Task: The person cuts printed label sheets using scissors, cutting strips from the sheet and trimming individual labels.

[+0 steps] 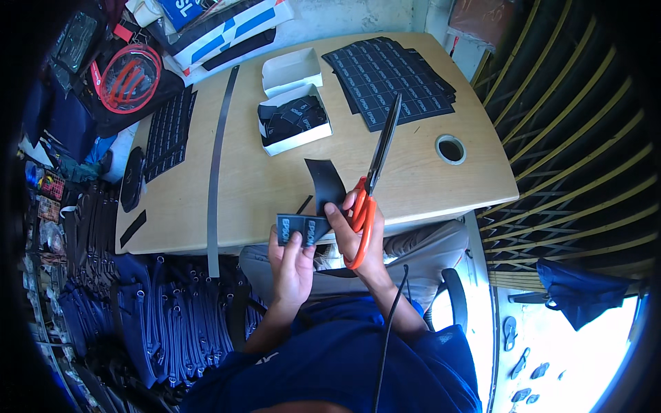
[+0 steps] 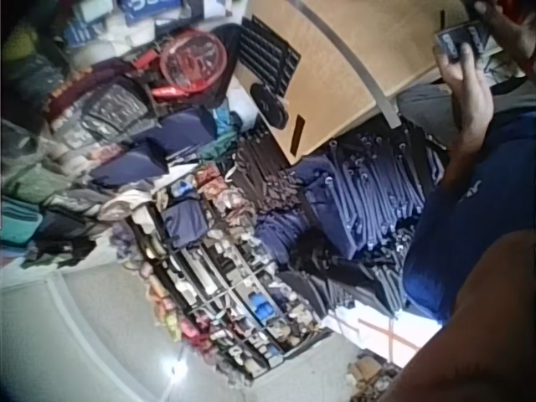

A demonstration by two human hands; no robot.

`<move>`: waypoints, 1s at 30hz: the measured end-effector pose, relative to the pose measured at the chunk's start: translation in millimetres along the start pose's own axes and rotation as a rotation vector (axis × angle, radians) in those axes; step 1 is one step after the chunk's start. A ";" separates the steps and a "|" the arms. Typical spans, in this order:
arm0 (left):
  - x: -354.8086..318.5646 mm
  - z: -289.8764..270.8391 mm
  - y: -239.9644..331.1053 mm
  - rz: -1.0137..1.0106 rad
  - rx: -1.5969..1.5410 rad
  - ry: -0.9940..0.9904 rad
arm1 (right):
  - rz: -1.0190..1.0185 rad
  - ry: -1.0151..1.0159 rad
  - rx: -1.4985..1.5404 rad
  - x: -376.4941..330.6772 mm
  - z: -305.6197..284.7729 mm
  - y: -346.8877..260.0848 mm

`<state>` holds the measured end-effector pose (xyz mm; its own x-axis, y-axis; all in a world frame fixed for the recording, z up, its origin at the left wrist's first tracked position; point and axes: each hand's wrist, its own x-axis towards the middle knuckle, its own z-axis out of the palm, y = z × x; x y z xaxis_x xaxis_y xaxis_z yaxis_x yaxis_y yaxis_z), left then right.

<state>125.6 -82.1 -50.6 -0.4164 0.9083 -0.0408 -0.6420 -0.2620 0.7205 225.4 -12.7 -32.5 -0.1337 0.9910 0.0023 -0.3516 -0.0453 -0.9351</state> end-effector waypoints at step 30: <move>20.3 -26.5 21.8 0.147 0.626 0.039 | -0.186 -0.271 -0.475 -16.7 -25.2 -6.8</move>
<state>86.0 -78.0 -54.0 -0.5023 0.8617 0.0725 -0.0843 -0.1322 0.9876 253.4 -25.7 -35.1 -0.3639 0.9066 0.2138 0.0540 0.2497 -0.9668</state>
